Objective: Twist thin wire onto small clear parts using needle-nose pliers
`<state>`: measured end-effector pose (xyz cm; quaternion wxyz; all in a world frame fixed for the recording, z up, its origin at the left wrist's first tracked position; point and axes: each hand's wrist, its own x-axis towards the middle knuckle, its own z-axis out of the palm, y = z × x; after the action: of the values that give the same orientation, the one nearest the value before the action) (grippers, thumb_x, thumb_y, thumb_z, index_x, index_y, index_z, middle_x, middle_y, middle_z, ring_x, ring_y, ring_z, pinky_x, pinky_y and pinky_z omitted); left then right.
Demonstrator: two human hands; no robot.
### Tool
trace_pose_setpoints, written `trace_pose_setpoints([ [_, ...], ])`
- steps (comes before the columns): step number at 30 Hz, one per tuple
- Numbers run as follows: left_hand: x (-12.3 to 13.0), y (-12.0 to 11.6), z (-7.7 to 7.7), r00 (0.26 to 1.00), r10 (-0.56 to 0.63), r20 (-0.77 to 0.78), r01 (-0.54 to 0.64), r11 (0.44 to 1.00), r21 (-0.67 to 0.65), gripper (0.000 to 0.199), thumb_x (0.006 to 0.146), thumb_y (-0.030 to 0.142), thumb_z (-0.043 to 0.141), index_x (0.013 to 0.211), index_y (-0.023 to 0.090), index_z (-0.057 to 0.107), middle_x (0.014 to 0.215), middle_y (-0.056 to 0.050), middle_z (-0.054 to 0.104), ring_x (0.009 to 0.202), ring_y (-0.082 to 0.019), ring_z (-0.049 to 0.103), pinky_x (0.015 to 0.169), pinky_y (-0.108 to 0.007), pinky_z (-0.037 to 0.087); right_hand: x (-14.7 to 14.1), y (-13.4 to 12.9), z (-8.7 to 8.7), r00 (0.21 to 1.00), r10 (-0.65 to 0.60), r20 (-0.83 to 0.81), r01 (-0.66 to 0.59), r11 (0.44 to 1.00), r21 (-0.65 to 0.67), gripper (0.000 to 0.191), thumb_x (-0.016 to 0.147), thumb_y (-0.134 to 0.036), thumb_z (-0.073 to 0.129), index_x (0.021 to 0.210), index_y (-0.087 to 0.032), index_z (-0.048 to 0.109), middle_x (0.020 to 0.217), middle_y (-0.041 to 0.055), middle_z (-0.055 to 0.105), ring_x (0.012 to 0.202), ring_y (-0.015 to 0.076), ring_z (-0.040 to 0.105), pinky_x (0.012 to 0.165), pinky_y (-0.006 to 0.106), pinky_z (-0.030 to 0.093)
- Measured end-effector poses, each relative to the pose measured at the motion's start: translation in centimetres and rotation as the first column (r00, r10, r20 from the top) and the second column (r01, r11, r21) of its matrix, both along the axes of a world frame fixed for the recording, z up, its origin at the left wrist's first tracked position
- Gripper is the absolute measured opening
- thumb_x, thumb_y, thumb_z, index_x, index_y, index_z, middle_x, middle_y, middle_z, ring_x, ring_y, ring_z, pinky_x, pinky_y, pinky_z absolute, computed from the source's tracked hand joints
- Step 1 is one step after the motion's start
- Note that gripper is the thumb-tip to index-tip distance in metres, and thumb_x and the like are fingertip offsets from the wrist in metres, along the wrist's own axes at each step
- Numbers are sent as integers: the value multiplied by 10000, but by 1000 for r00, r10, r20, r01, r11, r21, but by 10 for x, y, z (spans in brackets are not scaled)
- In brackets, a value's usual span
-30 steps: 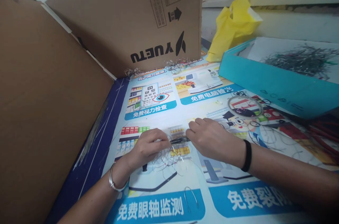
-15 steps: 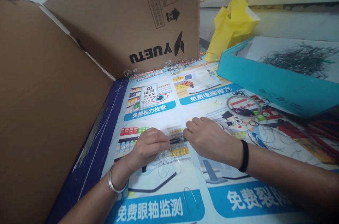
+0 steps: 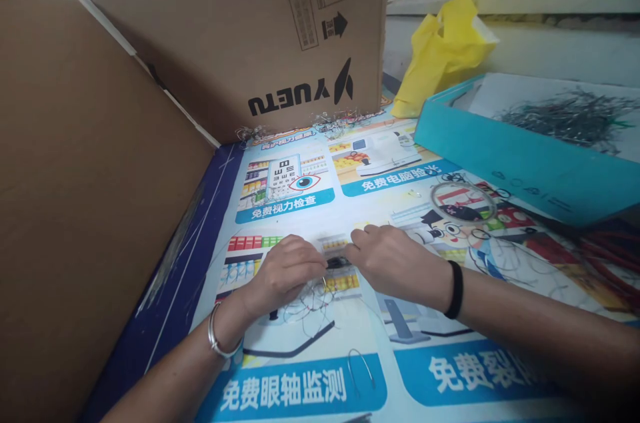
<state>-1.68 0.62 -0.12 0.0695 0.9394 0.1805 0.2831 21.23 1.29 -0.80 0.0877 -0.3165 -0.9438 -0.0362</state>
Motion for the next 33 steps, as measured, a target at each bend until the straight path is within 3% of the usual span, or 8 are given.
trace_pose_setpoints([
  [8, 1, -1, 3, 1000, -18, -24, 17, 999, -27, 210, 884, 90, 418, 976, 182, 582, 903, -68, 697, 843, -173, 619, 752, -337, 455, 1, 0, 4, 1000, -9, 14, 9, 1000, -30, 119, 779, -70, 485, 793, -151, 572, 756, 56, 579, 623, 134, 470, 504, 290, 147],
  [17, -3, 0, 16, 989, -87, -124, 77, 994, -82, 239, 876, 79, 465, 1046, 189, 591, 1004, -70, 696, 914, -183, 623, 750, -328, 499, -1, 3, 4, 998, -46, 39, 46, 999, 7, 112, 791, -89, 484, 791, -167, 564, 771, 56, 562, 660, 164, 464, 520, 302, 153],
  [21, -3, -1, 18, 983, -49, -176, 30, 993, -113, 240, 872, 68, 463, 1037, 176, 602, 994, -77, 692, 902, -174, 634, 742, -311, 525, -1, 3, 3, 994, -104, 22, 103, 994, 23, 111, 785, -90, 481, 778, -166, 561, 782, 58, 558, 700, 174, 465, 555, 299, 210],
  [28, -5, 0, 9, 989, 105, -100, -118, 983, -138, 310, 855, 48, 447, 1075, 201, 604, 946, -68, 679, 853, -150, 638, 698, -263, 543, 11, 0, 8, 959, -283, -26, 280, 957, -68, 118, 852, -230, 494, 818, -170, 591, 825, 58, 580, 781, 182, 505, 638, 293, 300],
  [33, -6, -2, 10, 972, 147, -183, -183, 961, -205, 214, 871, 87, 446, 981, 154, 616, 920, -69, 667, 885, -166, 616, 753, -289, 527, 13, -13, 13, 973, -231, 9, 230, 962, -147, 114, 847, -230, 496, 814, -190, 598, 814, 41, 582, 762, 175, 523, 646, 286, 317],
])
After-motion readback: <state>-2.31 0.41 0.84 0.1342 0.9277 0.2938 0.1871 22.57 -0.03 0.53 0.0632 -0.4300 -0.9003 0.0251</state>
